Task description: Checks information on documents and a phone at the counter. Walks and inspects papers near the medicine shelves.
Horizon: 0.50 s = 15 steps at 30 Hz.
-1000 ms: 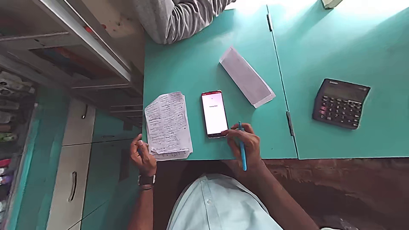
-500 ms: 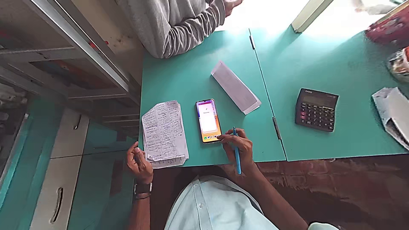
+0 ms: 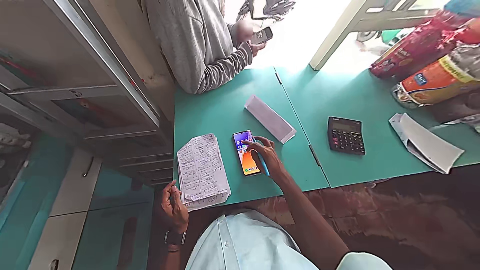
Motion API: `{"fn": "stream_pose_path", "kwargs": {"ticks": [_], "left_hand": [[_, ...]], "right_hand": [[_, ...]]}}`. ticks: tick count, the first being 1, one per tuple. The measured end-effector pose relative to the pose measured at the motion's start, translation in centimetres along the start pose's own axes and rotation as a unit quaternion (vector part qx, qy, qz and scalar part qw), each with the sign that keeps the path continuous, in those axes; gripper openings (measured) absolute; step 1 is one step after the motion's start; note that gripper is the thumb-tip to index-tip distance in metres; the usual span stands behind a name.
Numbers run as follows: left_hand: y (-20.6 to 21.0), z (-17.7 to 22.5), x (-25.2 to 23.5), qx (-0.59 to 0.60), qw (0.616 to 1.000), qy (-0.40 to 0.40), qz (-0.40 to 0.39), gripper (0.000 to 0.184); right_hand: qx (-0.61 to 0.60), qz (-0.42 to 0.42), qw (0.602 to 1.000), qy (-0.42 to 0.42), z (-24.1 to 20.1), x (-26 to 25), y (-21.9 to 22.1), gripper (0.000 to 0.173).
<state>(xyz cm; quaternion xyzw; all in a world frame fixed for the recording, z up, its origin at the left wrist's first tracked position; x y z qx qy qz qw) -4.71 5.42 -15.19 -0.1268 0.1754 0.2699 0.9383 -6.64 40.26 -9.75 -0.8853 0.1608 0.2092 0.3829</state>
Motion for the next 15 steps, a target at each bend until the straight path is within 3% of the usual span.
{"fn": "stream_pose_path", "kwargs": {"ticks": [5,7,11,15], "left_hand": [[-0.3,-0.1,-0.1,0.004,1.000,-0.007,-0.003,0.036],[-0.5,-0.3,0.1,0.004,1.000,-0.011,-0.006,0.037],[-0.3,-0.1,-0.1,0.019,1.000,-0.016,-0.010,0.037],[-0.4,-0.1,-0.2,0.024,0.999,0.007,-0.027,0.037]], "right_hand": [[0.070,-0.071,0.995,-0.026,-0.7,-1.6,2.1,0.034],[0.056,-0.015,0.998,-0.018,-1.1,-1.5,0.9,0.029],[0.011,0.188,0.982,-0.002,-1.2,-0.8,-3.4,0.025],[0.006,0.230,0.973,0.020,-0.1,1.5,-4.1,0.023]]}}
Point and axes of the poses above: each hand's wrist, its own x-axis away from the middle knuckle, its own y-axis out of the palm, z = x × y, the point moved 4 cm from there along -x, towards the middle knuckle, and after that the axes turned 13 degrees about z, right-handed, at the moved point
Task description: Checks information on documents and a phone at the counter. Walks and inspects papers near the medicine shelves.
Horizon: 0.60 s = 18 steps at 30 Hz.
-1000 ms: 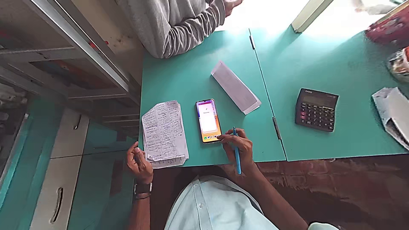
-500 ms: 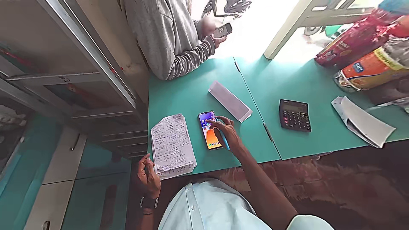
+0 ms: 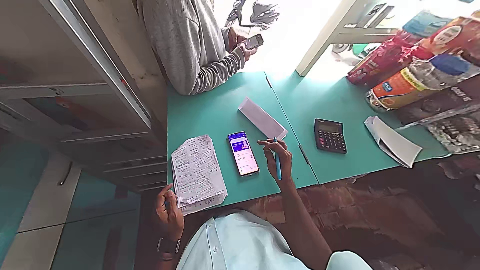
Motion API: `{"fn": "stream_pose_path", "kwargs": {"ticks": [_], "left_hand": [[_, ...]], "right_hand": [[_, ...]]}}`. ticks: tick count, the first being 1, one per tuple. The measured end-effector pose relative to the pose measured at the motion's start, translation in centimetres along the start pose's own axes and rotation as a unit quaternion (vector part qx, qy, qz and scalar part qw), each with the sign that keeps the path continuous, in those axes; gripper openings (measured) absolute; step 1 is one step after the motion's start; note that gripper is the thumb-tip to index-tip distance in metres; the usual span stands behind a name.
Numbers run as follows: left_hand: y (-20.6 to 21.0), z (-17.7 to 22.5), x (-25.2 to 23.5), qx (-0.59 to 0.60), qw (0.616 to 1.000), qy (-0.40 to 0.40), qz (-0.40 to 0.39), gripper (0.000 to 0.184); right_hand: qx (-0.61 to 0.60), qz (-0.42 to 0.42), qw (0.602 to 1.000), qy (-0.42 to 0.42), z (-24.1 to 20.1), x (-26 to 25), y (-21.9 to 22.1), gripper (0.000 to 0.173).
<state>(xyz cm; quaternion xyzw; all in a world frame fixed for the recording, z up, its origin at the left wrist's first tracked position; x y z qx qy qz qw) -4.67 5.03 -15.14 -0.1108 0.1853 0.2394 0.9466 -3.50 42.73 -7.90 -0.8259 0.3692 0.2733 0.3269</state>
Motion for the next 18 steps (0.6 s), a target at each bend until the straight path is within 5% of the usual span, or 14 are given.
{"fn": "stream_pose_path", "kwargs": {"ticks": [8,18], "left_hand": [[0.2,0.0,-0.1,0.021,1.000,0.005,-0.001,0.033],[0.1,0.2,0.0,0.001,1.000,0.005,-0.005,0.036]], "right_hand": [[0.012,-0.023,1.000,0.007,1.1,2.7,-0.8,0.021],[0.095,-0.192,0.976,-0.029,-2.4,6.5,1.1,0.026]]}}
Point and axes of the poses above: each hand's wrist, its own x-axis away from the middle knuckle, its own y-axis out of the palm, z = x × y, the point moved 4 cm from there along -x, towards the middle knuckle, and after that the axes turned 13 degrees about z, right-handed, at the moved point
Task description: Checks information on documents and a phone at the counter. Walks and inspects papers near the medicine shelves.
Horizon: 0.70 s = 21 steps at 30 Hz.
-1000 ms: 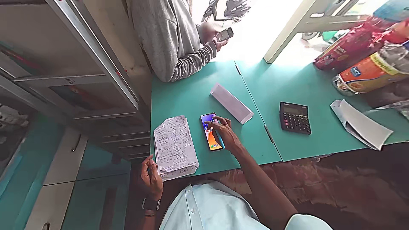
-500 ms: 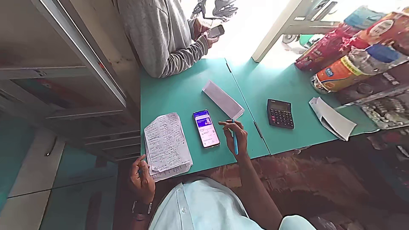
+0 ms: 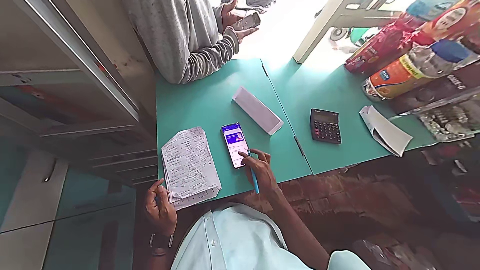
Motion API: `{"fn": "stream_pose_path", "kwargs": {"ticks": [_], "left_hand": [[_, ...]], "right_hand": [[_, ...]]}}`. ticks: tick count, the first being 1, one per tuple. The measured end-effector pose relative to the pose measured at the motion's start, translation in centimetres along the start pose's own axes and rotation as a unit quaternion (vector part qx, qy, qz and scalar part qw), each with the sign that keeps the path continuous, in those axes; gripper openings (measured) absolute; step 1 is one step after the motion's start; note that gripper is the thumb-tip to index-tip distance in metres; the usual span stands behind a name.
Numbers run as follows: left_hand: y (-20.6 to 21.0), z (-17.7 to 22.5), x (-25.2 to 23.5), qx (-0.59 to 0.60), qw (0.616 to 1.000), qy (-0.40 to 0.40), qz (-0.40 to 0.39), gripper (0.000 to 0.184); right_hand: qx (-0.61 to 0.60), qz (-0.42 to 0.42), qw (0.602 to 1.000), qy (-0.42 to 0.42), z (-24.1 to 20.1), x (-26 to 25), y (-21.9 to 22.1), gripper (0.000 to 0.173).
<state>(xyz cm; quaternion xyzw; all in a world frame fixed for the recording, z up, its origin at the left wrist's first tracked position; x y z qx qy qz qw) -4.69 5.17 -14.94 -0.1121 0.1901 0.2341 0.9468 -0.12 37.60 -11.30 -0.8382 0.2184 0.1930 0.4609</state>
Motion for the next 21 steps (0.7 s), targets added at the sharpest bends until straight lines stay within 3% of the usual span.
{"fn": "stream_pose_path", "kwargs": {"ticks": [3,9,13,17,21], "left_hand": [[0.0,0.0,0.0,0.002,1.000,-0.003,0.001,0.035],[-0.1,0.0,0.0,-0.002,1.000,0.000,-0.003,0.035],[0.0,0.0,0.0,-0.010,1.000,0.009,0.000,0.037],[0.0,0.0,0.0,-0.010,1.000,0.014,-0.002,0.037],[-0.1,-0.1,0.0,-0.004,1.000,0.006,-0.004,0.036]], "right_hand": [[-0.027,-0.007,1.000,-0.001,-0.9,0.5,0.7,0.026],[-0.043,0.151,0.985,0.067,1.6,0.0,-1.9,0.024],[-0.013,0.091,0.995,0.041,2.1,0.0,-1.8,0.026],[0.006,0.015,1.000,0.021,-0.3,0.4,0.1,0.024],[-0.023,0.035,0.999,0.022,-1.3,1.0,0.6,0.027]]}}
Point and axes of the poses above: each hand's wrist, its own x-axis away from the middle knuckle, its own y-axis out of the palm, z = x × y, the point moved 4 cm from there along -x, towards the middle knuckle, and after that the axes turned 13 degrees about z, right-handed, at the moved point
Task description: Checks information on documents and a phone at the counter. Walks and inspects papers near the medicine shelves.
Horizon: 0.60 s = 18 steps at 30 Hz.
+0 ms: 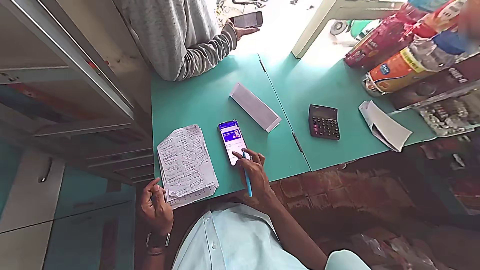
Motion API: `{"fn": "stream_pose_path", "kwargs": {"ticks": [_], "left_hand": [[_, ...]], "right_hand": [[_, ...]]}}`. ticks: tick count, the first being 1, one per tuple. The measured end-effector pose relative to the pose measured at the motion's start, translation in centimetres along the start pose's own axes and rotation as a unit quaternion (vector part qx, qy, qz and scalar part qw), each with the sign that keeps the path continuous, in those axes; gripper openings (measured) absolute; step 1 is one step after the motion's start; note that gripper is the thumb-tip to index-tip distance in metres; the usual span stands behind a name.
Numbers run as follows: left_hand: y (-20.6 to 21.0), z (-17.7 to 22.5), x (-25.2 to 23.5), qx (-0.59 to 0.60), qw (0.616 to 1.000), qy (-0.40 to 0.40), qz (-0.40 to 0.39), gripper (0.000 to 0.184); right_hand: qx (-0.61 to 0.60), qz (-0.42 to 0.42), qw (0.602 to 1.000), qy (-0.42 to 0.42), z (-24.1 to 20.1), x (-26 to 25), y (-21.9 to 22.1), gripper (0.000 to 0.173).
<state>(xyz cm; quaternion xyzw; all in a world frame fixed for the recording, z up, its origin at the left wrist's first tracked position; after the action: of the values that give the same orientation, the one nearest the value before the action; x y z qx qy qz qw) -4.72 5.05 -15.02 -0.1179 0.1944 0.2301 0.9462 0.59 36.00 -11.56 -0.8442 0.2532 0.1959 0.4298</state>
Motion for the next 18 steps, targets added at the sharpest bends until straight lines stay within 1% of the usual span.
{"fn": "stream_pose_path", "kwargs": {"ticks": [3,6,8,10,13,15,18], "left_hand": [[-0.1,0.0,0.0,0.002,1.000,-0.002,0.004,0.035],[0.0,0.0,0.0,-0.002,1.000,0.000,0.006,0.035],[0.0,0.0,0.0,-0.002,1.000,0.001,0.008,0.035],[0.0,0.1,0.0,-0.004,1.000,0.003,0.008,0.036],[-0.1,-0.1,0.0,-0.004,1.000,0.006,0.006,0.035],[0.0,-0.2,0.1,0.000,1.000,0.007,0.006,0.034],[-0.1,-0.1,0.0,0.013,1.000,-0.015,-0.002,0.037]], "right_hand": [[0.018,0.084,0.996,0.033,1.2,-0.4,-1.4,0.025],[0.045,0.120,0.991,0.038,2.6,-1.0,-2.4,0.025],[0.053,0.101,0.993,0.033,2.6,-1.2,-2.2,0.026],[0.053,0.062,0.996,0.031,2.1,-1.1,-1.5,0.029],[0.039,0.023,0.999,0.029,0.9,-0.5,-0.2,0.026],[0.023,0.018,0.999,0.023,0.3,-0.2,0.2,0.025],[0.024,0.049,0.997,0.051,0.3,-0.4,-0.1,0.023]]}}
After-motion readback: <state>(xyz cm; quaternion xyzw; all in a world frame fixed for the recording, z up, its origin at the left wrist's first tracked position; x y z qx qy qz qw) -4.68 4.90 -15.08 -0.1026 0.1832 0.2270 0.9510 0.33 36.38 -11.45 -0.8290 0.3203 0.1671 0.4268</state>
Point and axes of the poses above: each hand's wrist, its own x-axis away from the middle knuckle, its own y-axis out of the palm, z = x × y, the point moved 4 cm from there along -x, towards the middle knuckle, and after that the axes turned 13 degrees about z, right-handed, at the moved point
